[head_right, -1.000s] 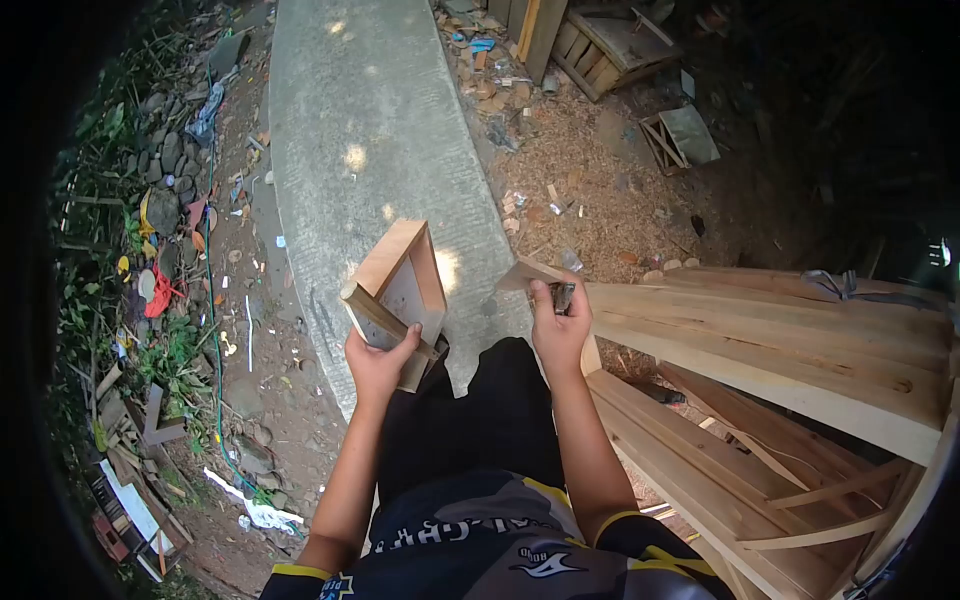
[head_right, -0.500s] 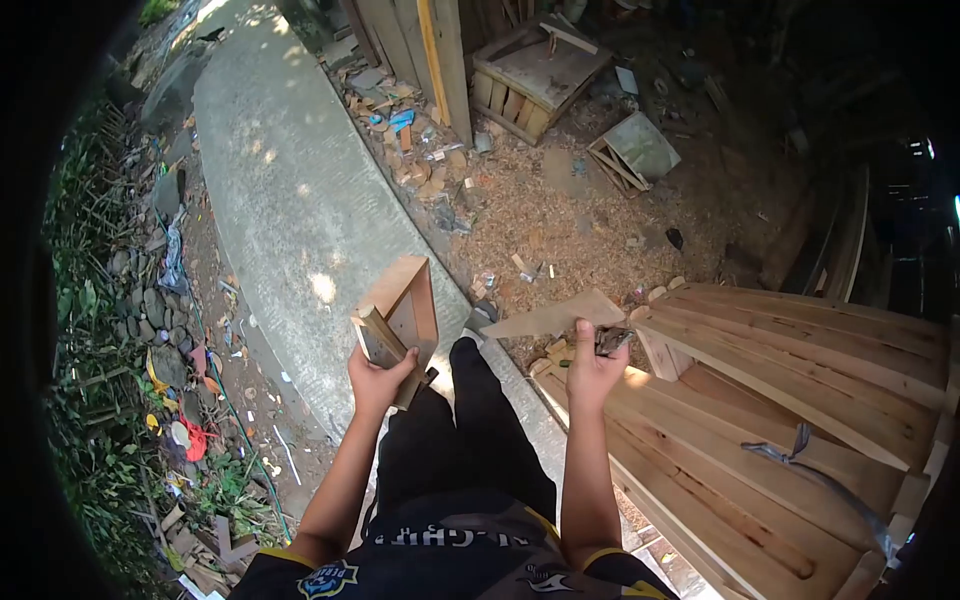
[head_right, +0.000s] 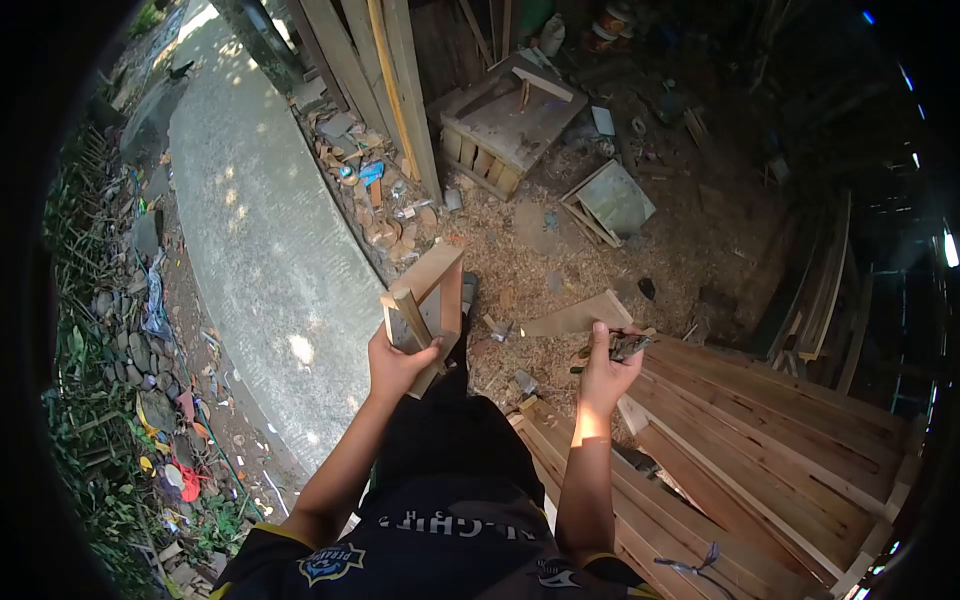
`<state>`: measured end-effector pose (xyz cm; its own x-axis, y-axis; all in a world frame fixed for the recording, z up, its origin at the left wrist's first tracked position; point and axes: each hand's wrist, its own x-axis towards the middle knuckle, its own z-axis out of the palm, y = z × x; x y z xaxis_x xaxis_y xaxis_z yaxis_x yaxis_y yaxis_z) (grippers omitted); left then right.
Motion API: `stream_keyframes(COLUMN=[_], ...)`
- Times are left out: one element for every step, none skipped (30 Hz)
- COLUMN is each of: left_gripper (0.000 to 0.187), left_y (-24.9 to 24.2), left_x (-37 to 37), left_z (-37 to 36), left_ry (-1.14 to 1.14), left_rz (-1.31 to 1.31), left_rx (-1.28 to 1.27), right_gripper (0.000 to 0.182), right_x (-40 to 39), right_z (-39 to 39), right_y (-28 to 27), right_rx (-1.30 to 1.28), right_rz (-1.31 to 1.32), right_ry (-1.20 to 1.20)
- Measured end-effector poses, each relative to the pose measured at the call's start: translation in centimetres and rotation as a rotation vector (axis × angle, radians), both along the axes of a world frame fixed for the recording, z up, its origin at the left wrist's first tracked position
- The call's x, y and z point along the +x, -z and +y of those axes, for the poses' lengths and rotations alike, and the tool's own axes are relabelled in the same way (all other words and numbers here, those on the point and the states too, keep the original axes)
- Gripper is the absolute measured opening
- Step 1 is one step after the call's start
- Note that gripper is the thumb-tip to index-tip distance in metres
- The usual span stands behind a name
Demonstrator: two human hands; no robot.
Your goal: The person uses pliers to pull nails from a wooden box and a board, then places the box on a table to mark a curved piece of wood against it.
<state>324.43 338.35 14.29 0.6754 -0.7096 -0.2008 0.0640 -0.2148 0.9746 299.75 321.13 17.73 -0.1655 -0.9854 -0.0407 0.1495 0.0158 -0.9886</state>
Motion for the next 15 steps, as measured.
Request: stream_keyframes(left_gripper=[0.054,0.054,0.053,0.052,0.052,0.054,0.056,0.056,0.054,0.053,0.052,0.052,0.053,0.052,0.049], left_y=[0.7,1.4,2.2,3.2,4.2,5.0,5.7,6.2,6.0,6.1,7.1,6.5,5.9,6.5,6.3], left_x=[1.0,1.9,2.8,3.8,4.9,6.4,7.6,9.0,10.5,11.6,12.7,13.9,14.8,15.7,16.3], left_z=[-1.6,-3.3,-4.9,-6.5,-8.1,-10.1,-11.9,-13.7,-15.9,-17.8,-19.7,-21.7,-23.8,-25.8,-27.7], left_ry=[0.015,0.011,-0.003,-0.016,-0.022,-0.044,-0.069,-0.079,-0.097,-0.115,-0.149,-0.153,-0.149,-0.163,-0.165], left_rz=[-0.032,-0.041,-0.028,-0.013,-0.014,-0.033,-0.047,-0.042,-0.056,-0.069,-0.148,-0.149,-0.15,-0.17,-0.202], left_rx=[-0.025,-0.037,-0.025,-0.009,-0.011,0.016,0.048,0.051,0.059,0.068,0.074,0.075,0.077,0.077,0.118], right_gripper=[0.029,0.029,0.029,0.023,0.023,0.023,0.023,0.02,0.02,0.021,0.022,0.025,0.025,0.026,0.027], right_x=[0.8,1.6,2.4,3.6,4.6,5.8,6.9,7.9,9.1,10.2,11.3,12.1,12.6,12.8,13.0], right_z=[-2.0,-4.1,-6.0,-8.3,-10.4,-12.9,-15.5,-18.0,-20.5,-22.9,-25.3,-27.3,-29.1,-30.8,-32.1], right_y=[0.4,0.8,1.2,1.8,2.4,3.1,3.6,4.0,4.1,4.1,4.1,3.7,3.4,2.9,2.6], right_rx=[-0.029,-0.056,-0.081,-0.118,-0.12,-0.129,-0.133,-0.144,-0.139,-0.166,-0.197,-0.186,-0.178,-0.157,-0.133], right_rz=[0.021,0.044,0.069,0.088,0.086,0.099,0.116,0.122,0.128,0.162,0.189,0.165,0.167,0.151,0.137], right_ry=[-0.013,-0.024,-0.036,-0.028,-0.033,-0.034,-0.039,-0.075,-0.085,-0.064,-0.04,-0.074,-0.068,-0.103,-0.125])
